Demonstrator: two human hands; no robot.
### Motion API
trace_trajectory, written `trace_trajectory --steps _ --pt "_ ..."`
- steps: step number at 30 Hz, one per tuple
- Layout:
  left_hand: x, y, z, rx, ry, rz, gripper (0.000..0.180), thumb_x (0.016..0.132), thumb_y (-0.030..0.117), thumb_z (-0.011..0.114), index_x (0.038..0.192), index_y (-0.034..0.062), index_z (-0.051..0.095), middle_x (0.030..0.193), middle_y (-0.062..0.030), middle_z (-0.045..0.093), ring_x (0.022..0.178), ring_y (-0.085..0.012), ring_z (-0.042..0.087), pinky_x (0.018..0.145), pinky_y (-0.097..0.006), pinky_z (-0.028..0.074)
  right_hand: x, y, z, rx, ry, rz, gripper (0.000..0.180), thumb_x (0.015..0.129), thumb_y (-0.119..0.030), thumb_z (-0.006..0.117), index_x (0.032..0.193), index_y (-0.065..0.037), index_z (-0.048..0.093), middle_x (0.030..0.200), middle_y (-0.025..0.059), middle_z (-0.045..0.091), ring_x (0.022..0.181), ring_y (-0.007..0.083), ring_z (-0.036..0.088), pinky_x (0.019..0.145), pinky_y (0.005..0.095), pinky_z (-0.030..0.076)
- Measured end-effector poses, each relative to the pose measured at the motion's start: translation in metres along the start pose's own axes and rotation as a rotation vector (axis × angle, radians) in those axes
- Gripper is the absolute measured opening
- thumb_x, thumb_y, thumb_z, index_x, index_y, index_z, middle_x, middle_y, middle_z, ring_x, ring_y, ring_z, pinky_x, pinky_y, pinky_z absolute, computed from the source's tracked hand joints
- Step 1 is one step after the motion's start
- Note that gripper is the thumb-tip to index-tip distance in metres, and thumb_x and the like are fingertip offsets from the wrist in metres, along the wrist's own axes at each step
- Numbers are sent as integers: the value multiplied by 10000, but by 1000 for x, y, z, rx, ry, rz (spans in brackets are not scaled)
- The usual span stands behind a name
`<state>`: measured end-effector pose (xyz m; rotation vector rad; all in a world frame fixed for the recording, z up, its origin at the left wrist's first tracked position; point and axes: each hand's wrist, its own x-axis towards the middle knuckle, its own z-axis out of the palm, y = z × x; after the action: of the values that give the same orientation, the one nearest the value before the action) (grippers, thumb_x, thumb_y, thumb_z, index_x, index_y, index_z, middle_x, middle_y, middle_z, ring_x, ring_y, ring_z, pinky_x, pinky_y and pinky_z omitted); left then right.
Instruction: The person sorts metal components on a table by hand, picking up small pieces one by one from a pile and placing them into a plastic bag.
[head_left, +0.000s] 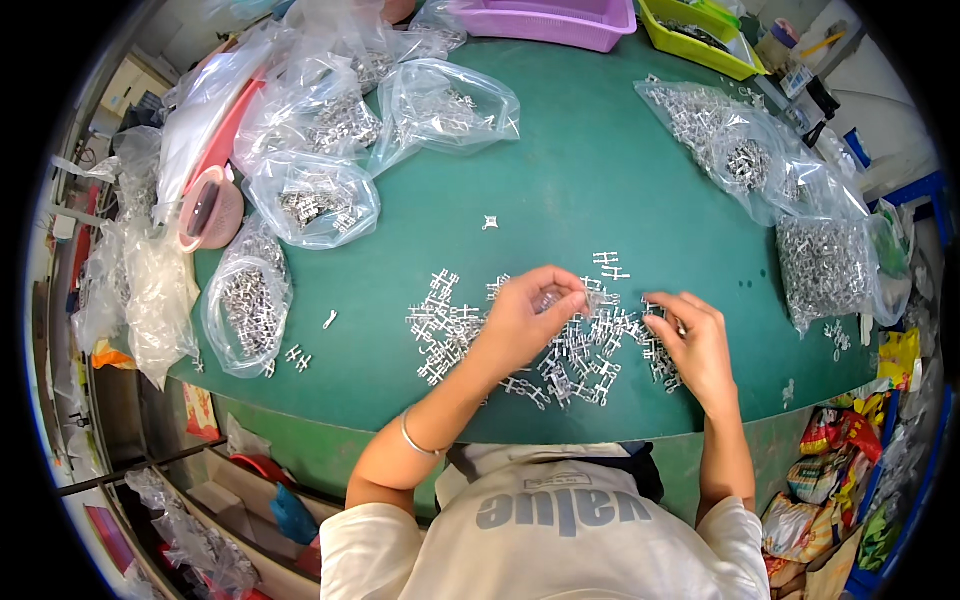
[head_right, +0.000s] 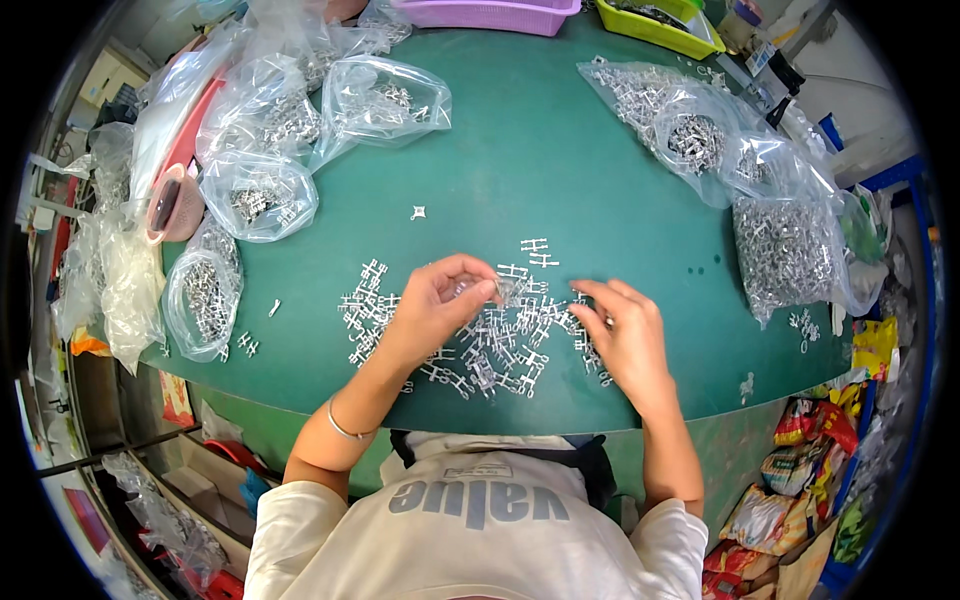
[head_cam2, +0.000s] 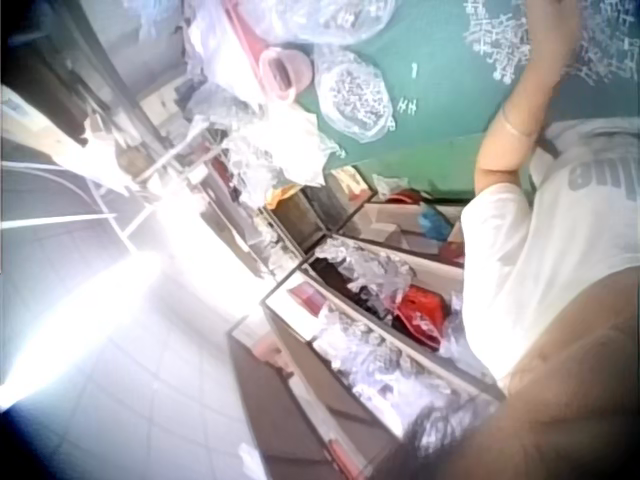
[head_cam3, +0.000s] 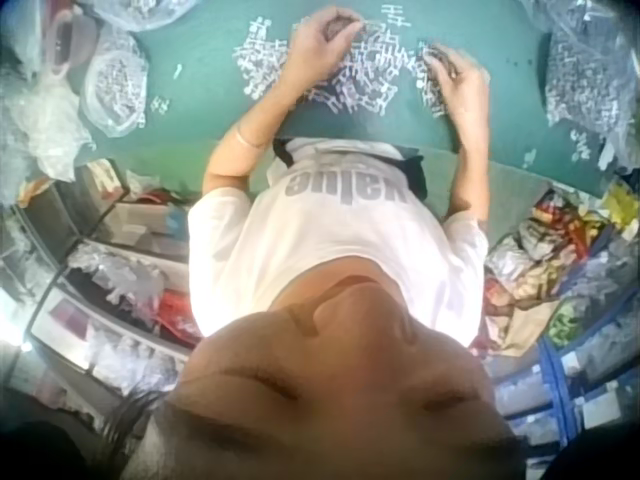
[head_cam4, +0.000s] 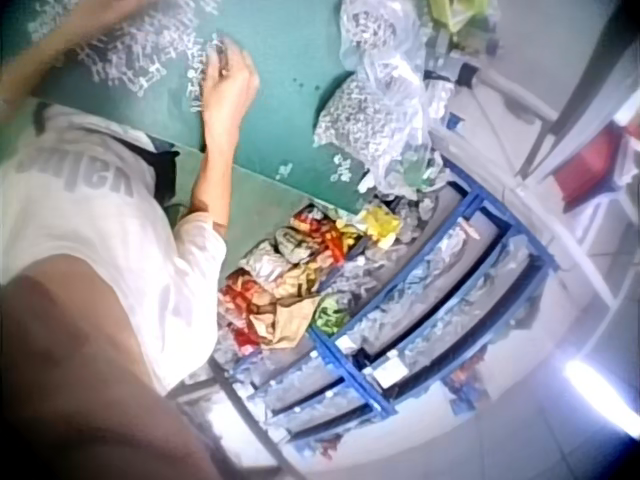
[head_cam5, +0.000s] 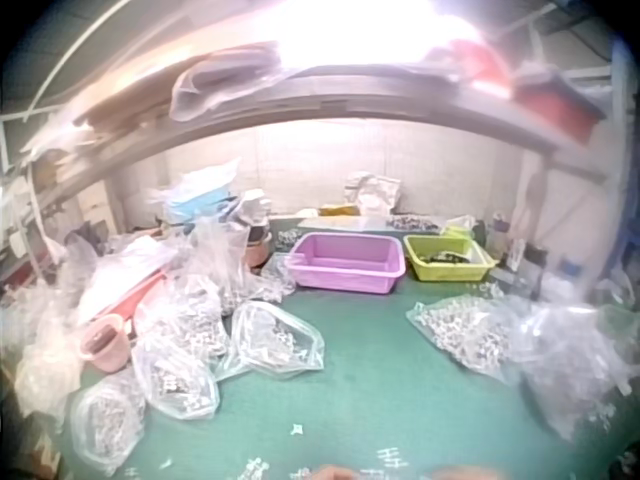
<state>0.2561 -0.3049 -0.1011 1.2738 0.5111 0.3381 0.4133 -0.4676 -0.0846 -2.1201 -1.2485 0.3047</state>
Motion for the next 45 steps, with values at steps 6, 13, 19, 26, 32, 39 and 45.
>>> trace_trajectory --steps 6,13,19,26,32,39,45 --pt "2 -4 -3 184 36 97 101 856 78 592 878 -20 600 744 -30 600 644 -78 510 581 -230 415 18 -7 28 -226 -77 -111 149 767 -139 661 890 -56 654 728 105 553 604 307 562 541 403 429" --pt "2 -10 -1 225 201 170 119 863 95 599 898 -18 606 734 6 589 601 -34 467 533 -193 382 20 -5 27 -107 -76 -46 87 757 -107 664 785 -38 621 777 96 574 611 309 576 553 403 450" --pt "2 -5 -2 434 337 212 105 851 75 597 887 -21 617 684 10 569 565 -33 422 510 -200 350 19 -3 30 -138 -70 -73 75 751 -76 663 787 -29 618 760 98 575 577 296 565 536 385 444" --pt "6 -8 -3 471 325 205 88 831 35 590 900 -13 618 723 -38 563 548 -78 433 510 -242 368 16 -3 32 -233 -36 -124 69 766 -81 646 805 -27 630 730 108 555 597 306 573 540 390 451" --pt "3 -8 -1 595 373 321 169 803 -18 594 968 15 611 857 -62 564 550 -110 435 525 -248 388 18 1 22 -132 -65 -49 148 761 -102 657 893 -42 630 742 101 561 609 309 571 542 398 452" --pt "3 -10 2 558 298 306 171 802 -22 595 968 16 610 847 -68 565 564 -117 454 533 -255 392 24 -6 43 -228 -70 -158 189 797 -137 629 960 -43 623 807 115 595 617 326 580 560 409 465" --pt "4 -10 -1 495 276 306 152 825 3 585 974 16 614 838 -63 576 576 -102 455 536 -246 395 26 4 30 306 -148 40 119 804 -109 656 833 -4 608 688 49 584 539 169 541 511 301 429"
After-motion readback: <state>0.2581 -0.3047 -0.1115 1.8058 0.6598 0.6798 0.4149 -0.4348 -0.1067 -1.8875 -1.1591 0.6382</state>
